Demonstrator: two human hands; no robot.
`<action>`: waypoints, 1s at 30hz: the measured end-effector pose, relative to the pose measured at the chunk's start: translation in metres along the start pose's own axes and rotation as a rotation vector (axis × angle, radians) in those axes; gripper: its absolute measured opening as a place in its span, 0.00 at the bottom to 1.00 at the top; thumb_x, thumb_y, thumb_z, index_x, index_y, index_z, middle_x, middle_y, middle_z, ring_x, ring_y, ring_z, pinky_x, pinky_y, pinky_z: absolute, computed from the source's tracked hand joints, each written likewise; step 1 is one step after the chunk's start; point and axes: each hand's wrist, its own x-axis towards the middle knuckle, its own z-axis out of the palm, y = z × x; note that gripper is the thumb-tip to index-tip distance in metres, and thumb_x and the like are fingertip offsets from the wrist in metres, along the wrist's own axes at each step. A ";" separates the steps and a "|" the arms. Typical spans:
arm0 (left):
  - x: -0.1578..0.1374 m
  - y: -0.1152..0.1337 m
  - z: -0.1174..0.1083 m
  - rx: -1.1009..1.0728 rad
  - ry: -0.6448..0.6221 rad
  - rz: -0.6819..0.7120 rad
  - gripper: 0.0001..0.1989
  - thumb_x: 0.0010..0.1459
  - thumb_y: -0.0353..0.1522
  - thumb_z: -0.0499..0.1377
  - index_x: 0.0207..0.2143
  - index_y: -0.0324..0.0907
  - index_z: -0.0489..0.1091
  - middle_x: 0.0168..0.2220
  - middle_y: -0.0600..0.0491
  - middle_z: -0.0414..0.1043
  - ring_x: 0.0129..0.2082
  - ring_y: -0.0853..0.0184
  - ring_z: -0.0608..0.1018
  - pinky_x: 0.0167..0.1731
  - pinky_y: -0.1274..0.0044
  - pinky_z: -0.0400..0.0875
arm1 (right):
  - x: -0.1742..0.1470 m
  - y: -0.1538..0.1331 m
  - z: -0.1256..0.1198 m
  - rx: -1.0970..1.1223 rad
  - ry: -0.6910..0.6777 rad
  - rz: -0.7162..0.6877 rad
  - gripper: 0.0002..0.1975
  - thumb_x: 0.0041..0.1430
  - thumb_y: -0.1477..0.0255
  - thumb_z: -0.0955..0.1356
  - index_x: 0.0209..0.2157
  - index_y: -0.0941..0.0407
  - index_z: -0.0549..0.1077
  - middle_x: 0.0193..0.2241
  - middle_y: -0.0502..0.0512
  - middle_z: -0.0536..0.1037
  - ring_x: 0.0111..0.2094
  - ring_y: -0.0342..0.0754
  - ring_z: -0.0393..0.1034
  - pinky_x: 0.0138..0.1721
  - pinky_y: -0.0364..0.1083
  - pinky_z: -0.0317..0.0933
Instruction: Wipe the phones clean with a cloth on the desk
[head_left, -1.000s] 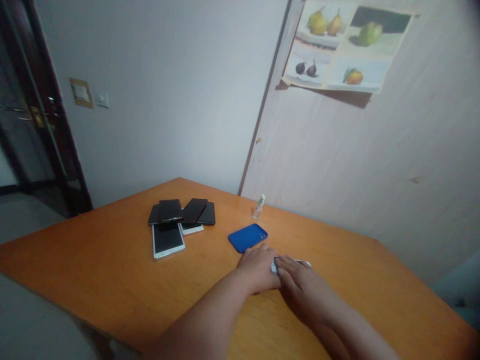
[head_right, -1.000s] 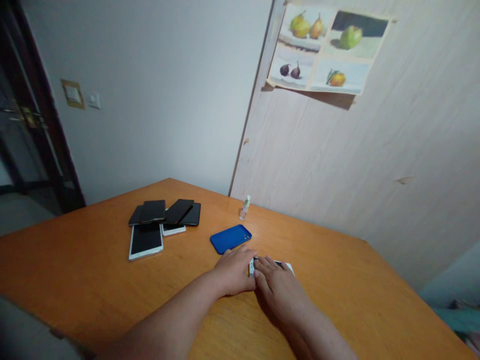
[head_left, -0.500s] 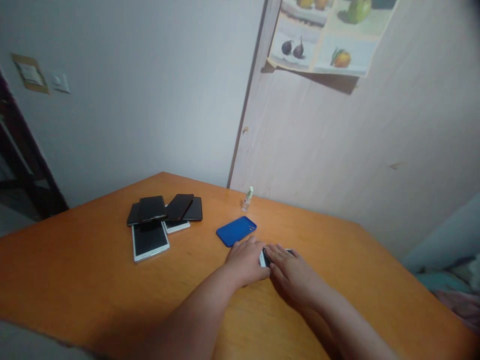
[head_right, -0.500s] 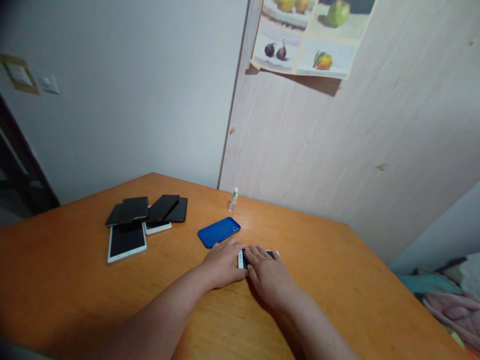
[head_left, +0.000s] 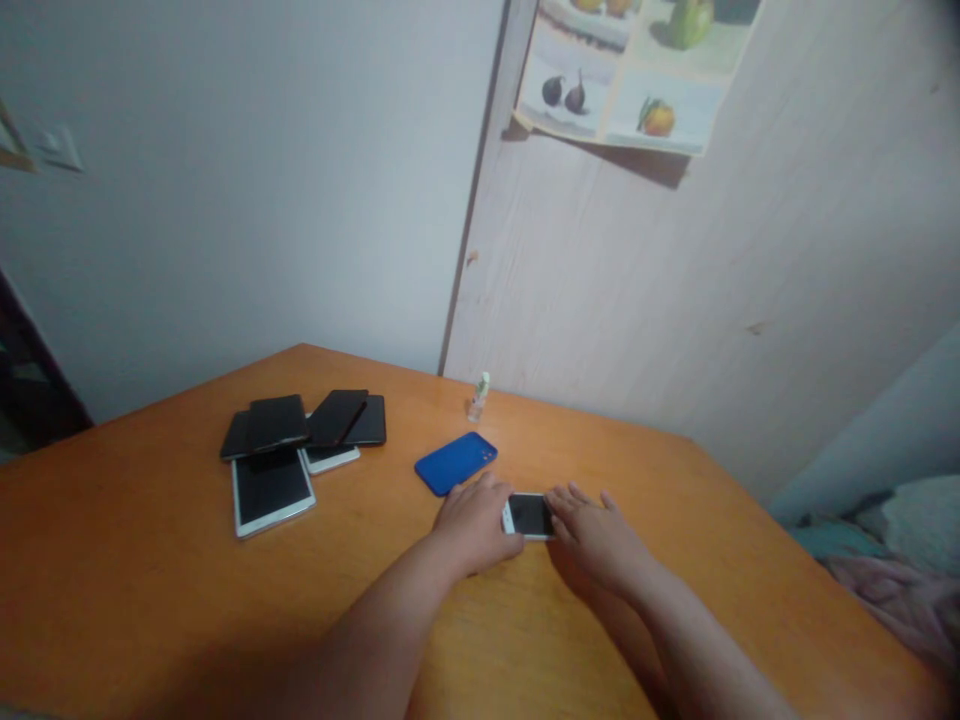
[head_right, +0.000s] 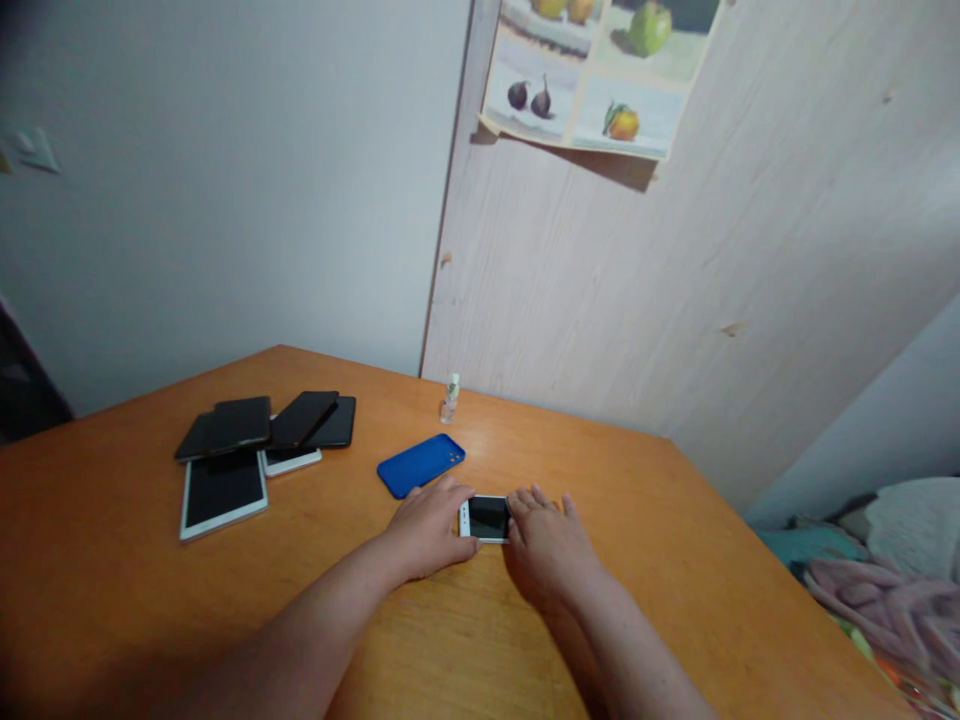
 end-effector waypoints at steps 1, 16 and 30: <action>0.000 0.000 0.000 0.001 0.000 0.001 0.20 0.49 0.44 0.62 0.44 0.49 0.71 0.46 0.50 0.71 0.47 0.55 0.75 0.44 0.67 0.69 | -0.001 -0.001 0.001 -0.013 0.011 0.027 0.23 0.68 0.69 0.57 0.60 0.55 0.67 0.64 0.63 0.65 0.67 0.61 0.53 0.63 0.69 0.42; 0.000 0.003 -0.001 0.013 -0.001 -0.016 0.21 0.50 0.43 0.61 0.47 0.49 0.68 0.47 0.49 0.72 0.48 0.55 0.75 0.43 0.68 0.68 | 0.002 -0.009 0.007 0.076 0.023 -0.005 0.27 0.71 0.62 0.53 0.66 0.56 0.60 0.68 0.61 0.58 0.70 0.60 0.45 0.65 0.68 0.37; 0.000 0.004 -0.006 0.016 -0.026 -0.017 0.26 0.52 0.44 0.62 0.53 0.49 0.67 0.52 0.48 0.71 0.52 0.55 0.74 0.47 0.67 0.69 | -0.006 -0.011 0.004 0.050 0.048 -0.003 0.26 0.71 0.63 0.54 0.65 0.57 0.61 0.67 0.64 0.59 0.69 0.61 0.46 0.65 0.71 0.35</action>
